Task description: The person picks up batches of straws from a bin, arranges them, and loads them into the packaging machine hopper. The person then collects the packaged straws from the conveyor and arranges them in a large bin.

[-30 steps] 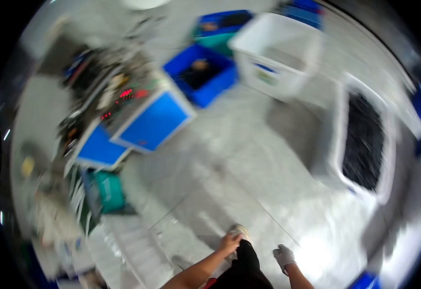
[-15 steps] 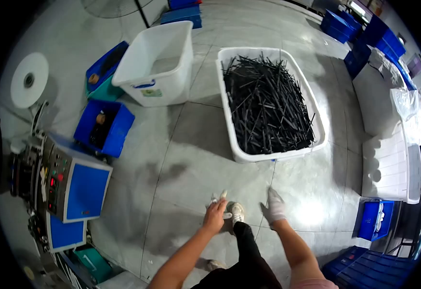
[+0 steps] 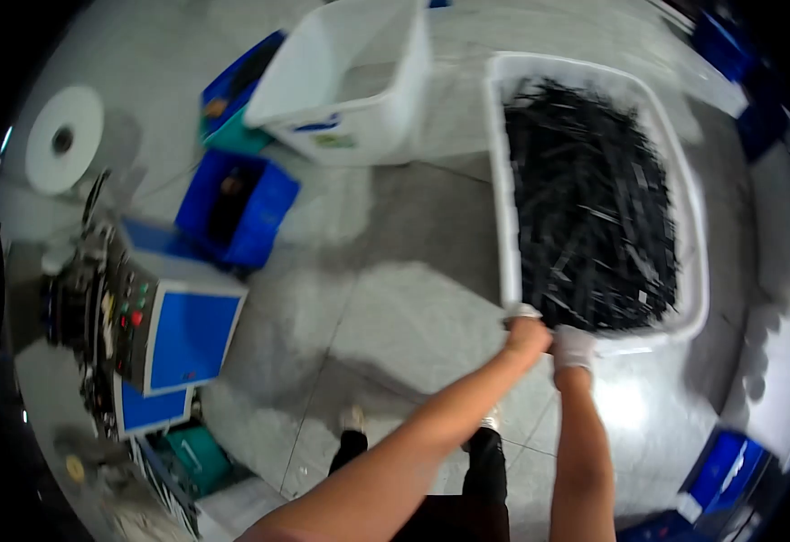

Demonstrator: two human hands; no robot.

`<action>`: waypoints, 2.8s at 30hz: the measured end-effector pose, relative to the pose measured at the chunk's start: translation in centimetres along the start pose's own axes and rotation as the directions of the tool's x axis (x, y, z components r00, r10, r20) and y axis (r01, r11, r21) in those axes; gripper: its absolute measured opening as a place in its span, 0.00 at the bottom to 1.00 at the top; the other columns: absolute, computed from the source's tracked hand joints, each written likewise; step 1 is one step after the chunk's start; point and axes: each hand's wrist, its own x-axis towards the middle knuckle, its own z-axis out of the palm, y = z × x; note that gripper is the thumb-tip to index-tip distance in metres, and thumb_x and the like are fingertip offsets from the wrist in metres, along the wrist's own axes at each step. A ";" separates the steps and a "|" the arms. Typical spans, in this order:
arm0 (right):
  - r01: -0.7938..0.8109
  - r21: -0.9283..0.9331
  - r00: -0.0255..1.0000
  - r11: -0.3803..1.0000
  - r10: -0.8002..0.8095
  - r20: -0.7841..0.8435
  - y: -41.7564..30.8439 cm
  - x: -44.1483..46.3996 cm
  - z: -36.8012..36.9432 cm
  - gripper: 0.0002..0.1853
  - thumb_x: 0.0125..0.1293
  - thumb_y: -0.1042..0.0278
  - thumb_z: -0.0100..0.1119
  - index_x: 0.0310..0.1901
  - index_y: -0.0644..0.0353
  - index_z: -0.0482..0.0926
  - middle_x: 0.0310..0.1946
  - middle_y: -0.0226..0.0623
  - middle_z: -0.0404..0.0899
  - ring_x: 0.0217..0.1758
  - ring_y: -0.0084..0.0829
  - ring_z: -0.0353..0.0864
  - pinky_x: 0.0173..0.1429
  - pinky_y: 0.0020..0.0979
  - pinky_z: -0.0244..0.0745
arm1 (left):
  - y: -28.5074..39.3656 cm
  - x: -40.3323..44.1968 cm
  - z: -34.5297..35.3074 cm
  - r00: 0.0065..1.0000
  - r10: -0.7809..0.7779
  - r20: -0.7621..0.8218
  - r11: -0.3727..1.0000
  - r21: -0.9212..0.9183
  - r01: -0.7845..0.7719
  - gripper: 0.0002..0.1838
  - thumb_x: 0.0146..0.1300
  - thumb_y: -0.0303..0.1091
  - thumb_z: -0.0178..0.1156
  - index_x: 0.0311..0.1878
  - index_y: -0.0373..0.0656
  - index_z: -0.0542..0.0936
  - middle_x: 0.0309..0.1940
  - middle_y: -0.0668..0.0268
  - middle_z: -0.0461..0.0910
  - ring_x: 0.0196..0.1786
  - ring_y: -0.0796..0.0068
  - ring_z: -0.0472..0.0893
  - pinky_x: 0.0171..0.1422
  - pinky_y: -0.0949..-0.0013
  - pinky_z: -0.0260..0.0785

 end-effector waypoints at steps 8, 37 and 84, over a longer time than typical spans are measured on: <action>-0.123 -0.168 0.982 0.978 0.095 -0.165 -4.2 -1.0 2.9 0.07 0.56 0.61 0.57 0.30 0.52 0.82 0.33 0.39 0.82 0.38 0.41 0.82 0.39 0.39 0.77 | -3.6 -2.1 1.9 0.975 0.201 -0.090 0.975 -0.075 -0.208 0.09 0.48 0.35 0.58 0.31 0.49 0.85 0.28 0.69 0.83 0.34 0.65 0.82 0.23 0.49 0.67; 0.319 -0.029 0.916 0.947 -0.300 0.267 -34.3 -39.5 23.4 0.30 0.53 0.60 0.61 0.57 0.62 0.65 0.45 0.45 0.78 0.48 0.40 0.80 0.49 0.36 0.76 | -6.4 -56.1 23.2 0.949 -0.188 -0.254 0.960 -0.252 0.123 0.06 0.48 0.35 0.55 0.25 0.46 0.80 0.25 0.67 0.77 0.35 0.71 0.79 0.40 0.67 0.71; 0.850 0.454 0.234 0.269 -0.963 0.132 -44.4 -60.0 1.3 0.09 0.56 0.73 0.58 0.37 0.67 0.75 0.25 0.35 0.78 0.23 0.21 0.75 0.26 0.24 0.71 | 3.3 -81.3 -1.3 0.246 -0.968 -0.039 0.120 -0.939 0.323 0.22 0.57 0.32 0.55 0.54 0.37 0.66 0.50 0.51 0.69 0.52 0.55 0.73 0.49 0.59 0.69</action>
